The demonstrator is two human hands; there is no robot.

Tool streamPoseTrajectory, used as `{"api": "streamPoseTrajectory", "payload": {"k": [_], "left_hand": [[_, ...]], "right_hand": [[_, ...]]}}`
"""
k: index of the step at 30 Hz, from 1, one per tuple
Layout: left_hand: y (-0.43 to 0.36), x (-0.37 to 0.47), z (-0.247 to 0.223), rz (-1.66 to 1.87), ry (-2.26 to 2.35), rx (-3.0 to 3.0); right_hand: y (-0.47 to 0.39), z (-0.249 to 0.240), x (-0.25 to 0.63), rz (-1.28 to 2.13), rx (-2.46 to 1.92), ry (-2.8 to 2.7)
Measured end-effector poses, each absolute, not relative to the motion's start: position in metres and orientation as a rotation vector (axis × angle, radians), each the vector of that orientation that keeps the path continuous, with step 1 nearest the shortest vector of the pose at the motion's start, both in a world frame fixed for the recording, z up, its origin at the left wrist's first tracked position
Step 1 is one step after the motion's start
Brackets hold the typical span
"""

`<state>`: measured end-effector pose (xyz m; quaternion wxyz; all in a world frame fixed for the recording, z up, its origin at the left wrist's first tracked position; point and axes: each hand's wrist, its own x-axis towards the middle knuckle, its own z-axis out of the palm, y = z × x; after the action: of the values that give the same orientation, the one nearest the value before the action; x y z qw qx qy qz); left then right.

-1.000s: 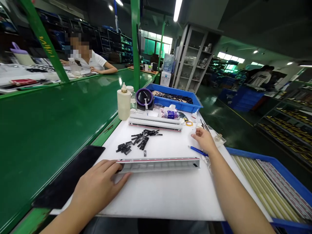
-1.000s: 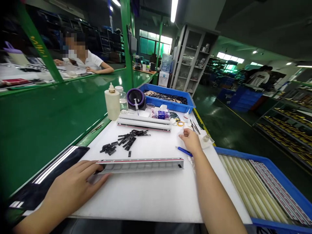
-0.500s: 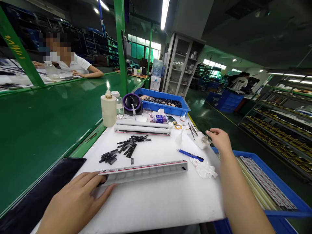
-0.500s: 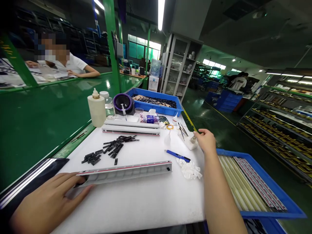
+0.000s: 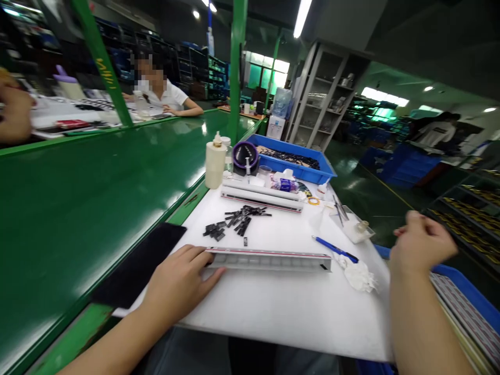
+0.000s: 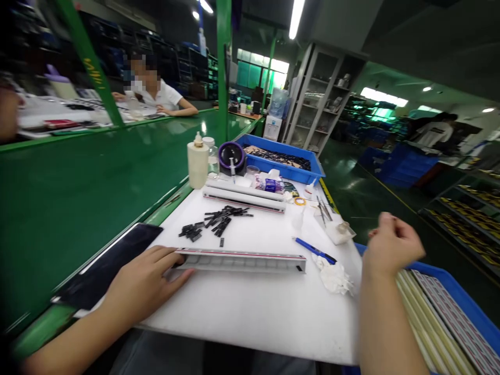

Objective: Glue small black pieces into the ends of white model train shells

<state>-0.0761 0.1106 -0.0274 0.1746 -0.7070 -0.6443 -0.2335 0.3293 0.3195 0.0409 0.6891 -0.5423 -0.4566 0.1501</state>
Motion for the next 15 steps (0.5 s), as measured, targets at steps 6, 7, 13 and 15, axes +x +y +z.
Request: {"api": "streamPoseTrajectory", "payload": {"k": [6,7,13,15], "left_hand": [[0.106,-0.073,-0.027,-0.626,-1.933,-2.014],[0.105,-0.073,-0.027,-0.625,-1.951,-2.013],[0.103,-0.071,-0.028,-0.64,-1.999,-2.025],[0.102,-0.071,-0.027,-0.649,-2.008,-2.022]], "right_hand": [[0.215,0.048,0.211,0.887,-0.755,-0.761],[0.196,0.042,0.188,0.976,-0.745,-0.786],[0.135,-0.003,0.094,1.02,-0.84,-1.247],[0.133,-0.013,0.085,0.911,-0.853,-1.363]]}}
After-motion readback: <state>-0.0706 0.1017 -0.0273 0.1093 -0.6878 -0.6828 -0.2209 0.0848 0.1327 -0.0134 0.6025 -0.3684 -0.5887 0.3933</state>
